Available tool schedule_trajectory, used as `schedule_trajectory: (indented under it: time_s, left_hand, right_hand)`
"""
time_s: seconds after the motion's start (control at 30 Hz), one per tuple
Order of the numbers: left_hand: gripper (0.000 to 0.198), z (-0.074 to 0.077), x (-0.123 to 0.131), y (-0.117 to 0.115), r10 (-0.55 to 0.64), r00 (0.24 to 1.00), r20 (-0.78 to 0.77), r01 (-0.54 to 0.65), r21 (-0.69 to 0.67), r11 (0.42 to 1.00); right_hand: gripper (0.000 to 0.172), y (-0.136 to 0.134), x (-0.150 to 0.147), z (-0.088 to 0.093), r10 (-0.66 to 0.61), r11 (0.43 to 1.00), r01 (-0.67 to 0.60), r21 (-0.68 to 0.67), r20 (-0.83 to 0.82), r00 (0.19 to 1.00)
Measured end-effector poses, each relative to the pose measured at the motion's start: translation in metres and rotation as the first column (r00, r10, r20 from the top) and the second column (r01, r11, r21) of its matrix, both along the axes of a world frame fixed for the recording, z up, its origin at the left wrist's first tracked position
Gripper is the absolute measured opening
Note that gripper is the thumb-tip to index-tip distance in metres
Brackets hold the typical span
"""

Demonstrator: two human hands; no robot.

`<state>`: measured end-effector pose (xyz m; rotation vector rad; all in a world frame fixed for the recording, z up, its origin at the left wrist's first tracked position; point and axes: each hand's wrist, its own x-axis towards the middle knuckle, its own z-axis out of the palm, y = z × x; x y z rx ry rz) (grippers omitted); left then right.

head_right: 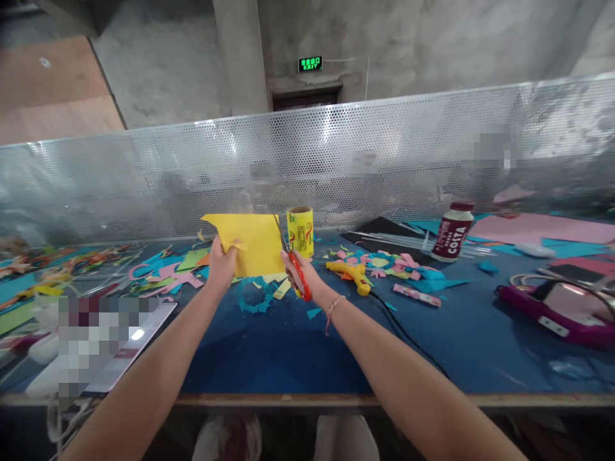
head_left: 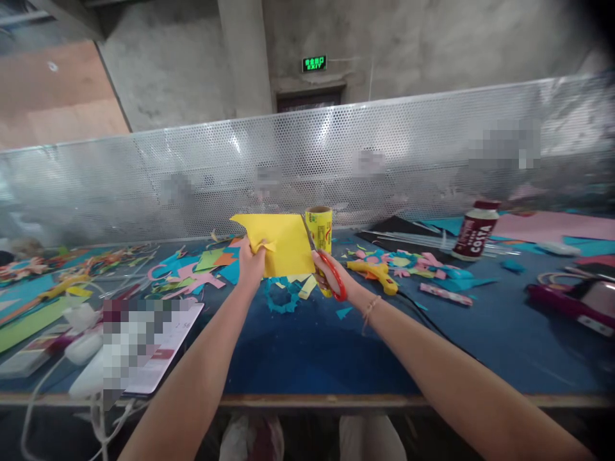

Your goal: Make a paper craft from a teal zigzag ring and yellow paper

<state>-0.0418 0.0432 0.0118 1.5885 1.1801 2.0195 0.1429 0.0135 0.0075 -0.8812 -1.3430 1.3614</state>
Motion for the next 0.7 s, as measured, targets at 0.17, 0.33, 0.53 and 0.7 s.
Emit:
schedule_trajectory:
  time_s: [0.17, 0.33, 0.53, 0.7]
  left_hand:
    - [0.027, -0.0004, 0.006, -0.0033, 0.026, 1.0, 0.011, -0.026, -0.013, 1.0]
    - [0.027, -0.0019, 0.0064, -0.0021, 0.05, 0.999, 0.002, -0.05, -0.01, 0.999]
    - [0.026, 0.0015, 0.0036, -0.0037, 0.062, 0.998, -0.01, -0.062, 0.004, 0.998]
    - [0.026, 0.0064, 0.0023, -0.0065, 0.032, 0.999, 0.008, -0.032, 0.021, 0.999]
  right_hand:
    - [0.044, 0.0004, -0.0005, -0.0013, 0.03, 1.0, -0.03, -0.004, 0.003, 1.0]
    - [0.042, -0.0001, -0.0014, -0.0014, -0.006, 1.0, 0.005, 0.01, 0.074, 0.997]
    - [0.038, 0.0005, -0.0007, 0.0, -0.041, 0.997, 0.031, 0.072, 0.148, 0.988]
    - [0.041, 0.0016, -0.0009, 0.0008, -0.03, 0.996, 0.018, 0.091, 0.126, 0.992]
